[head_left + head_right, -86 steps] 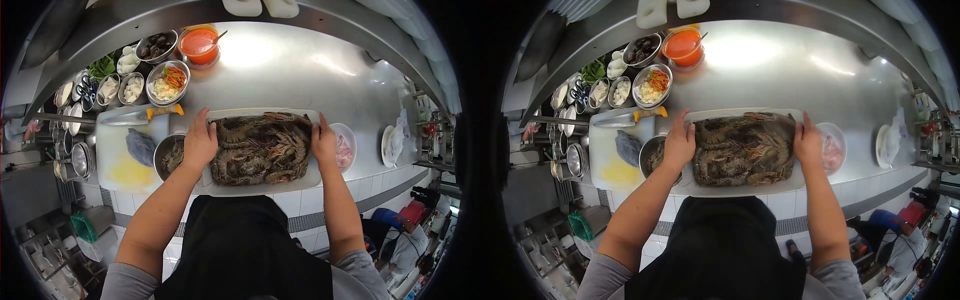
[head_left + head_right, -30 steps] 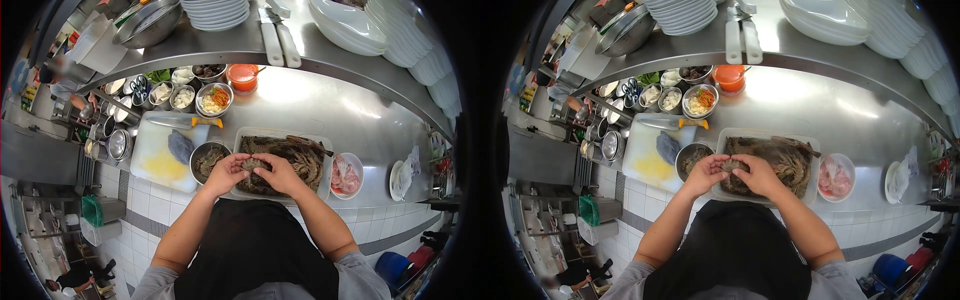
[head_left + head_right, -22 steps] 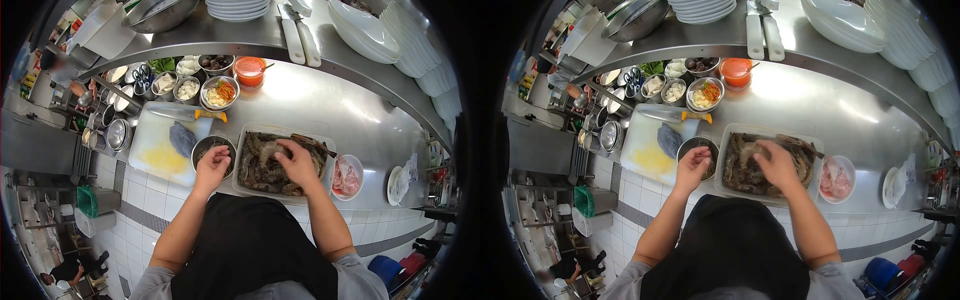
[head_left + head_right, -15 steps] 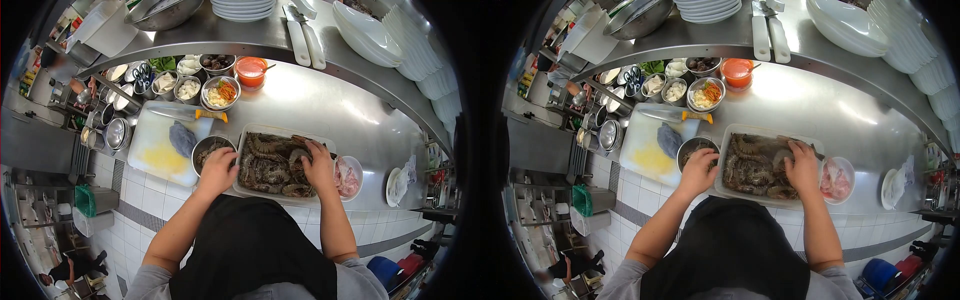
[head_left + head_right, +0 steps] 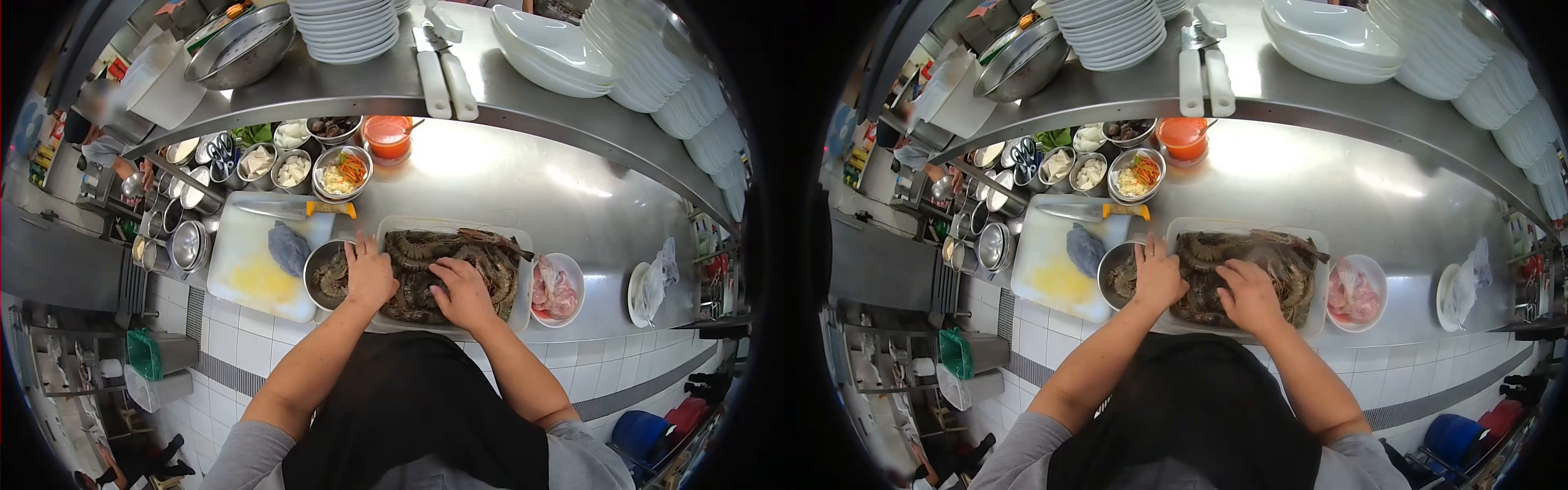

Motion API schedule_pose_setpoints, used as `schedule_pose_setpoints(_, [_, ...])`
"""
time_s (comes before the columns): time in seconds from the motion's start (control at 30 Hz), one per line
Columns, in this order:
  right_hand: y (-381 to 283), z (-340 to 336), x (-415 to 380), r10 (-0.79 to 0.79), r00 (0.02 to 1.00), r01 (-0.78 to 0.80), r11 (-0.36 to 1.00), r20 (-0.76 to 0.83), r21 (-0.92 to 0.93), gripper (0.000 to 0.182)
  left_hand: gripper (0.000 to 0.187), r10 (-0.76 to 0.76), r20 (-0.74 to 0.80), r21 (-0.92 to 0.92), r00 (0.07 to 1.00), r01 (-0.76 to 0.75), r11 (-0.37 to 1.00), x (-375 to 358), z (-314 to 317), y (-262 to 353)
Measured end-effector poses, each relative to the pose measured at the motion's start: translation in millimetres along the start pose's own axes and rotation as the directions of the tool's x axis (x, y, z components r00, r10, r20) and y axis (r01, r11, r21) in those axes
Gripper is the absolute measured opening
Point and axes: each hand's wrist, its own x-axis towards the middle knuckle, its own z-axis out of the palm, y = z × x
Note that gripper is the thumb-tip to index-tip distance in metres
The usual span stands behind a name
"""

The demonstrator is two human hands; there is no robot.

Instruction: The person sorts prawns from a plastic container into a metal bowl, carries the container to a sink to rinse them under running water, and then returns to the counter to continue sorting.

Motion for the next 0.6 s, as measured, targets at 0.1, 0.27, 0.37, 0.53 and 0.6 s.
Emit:
schedule_pose_setpoints(0.1, [-8.3,-6.4,6.8,-0.043,0.999,0.044,0.999,-0.034,0.017,0.043,0.037,0.027,-0.092,-0.164,0.995,-0.041,0.986,-16.2,-17.6,-10.9])
schedule_pose_setpoints(0.27, [-35.4,-19.7,39.8,-0.182,0.981,0.187,0.979,-0.066,0.083,0.042,0.031,-0.014,0.082,-0.549,0.997,0.057,0.834,-42.6,-91.1,-9.1])
schedule_pose_setpoints(0.37, [-42.1,-8.2,51.0,-0.141,0.989,0.146,0.973,-0.041,0.18,0.04,0.027,0.005,0.051,-0.849,0.999,0.041,0.527,-38.4,-71.5,-23.0])
schedule_pose_setpoints(0.53, [-49.6,21.2,51.3,0.108,0.988,-0.141,0.924,0.111,0.356,0.038,0.028,-0.096,0.148,-0.986,0.984,0.154,0.059,-43.4,-61.6,-41.8])
schedule_pose_setpoints(0.6, [-41.8,24.5,55.3,0.098,0.982,-0.157,0.9,0.161,0.407,0.043,0.029,-0.131,0.102,-0.989,0.986,0.115,0.093,-49.1,-52.1,-59.1])
